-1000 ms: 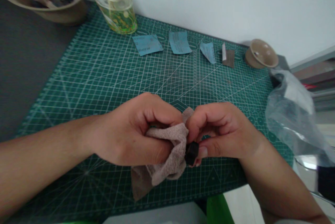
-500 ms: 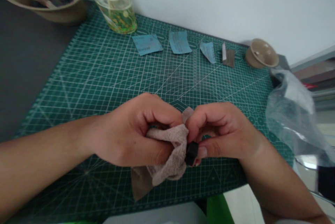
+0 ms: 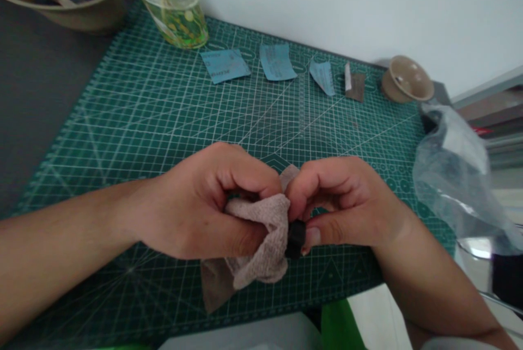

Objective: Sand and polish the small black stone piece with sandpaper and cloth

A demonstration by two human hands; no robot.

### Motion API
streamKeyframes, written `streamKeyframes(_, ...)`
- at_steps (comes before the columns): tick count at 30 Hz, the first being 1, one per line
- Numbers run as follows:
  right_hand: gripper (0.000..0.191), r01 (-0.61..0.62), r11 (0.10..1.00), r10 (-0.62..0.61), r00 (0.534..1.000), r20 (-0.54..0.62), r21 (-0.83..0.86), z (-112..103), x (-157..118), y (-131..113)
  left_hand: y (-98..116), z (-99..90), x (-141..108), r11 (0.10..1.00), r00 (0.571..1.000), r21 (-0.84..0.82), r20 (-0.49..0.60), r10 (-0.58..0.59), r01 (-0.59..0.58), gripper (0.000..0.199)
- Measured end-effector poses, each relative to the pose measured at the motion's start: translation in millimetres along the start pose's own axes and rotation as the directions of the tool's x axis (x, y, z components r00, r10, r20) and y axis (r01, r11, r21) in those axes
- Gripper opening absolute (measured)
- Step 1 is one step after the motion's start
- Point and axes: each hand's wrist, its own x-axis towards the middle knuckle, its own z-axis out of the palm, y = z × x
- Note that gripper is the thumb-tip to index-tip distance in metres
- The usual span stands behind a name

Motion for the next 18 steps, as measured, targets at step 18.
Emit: streamKeyframes(18,0.021,0.052,0.993,-0.052,0.999,0.003,-0.107,-1.6,0.7,-0.9,-1.9,2.1,-2.3,0.999,0.999,-0.006,-0.005,-0.032,0.032,0.009)
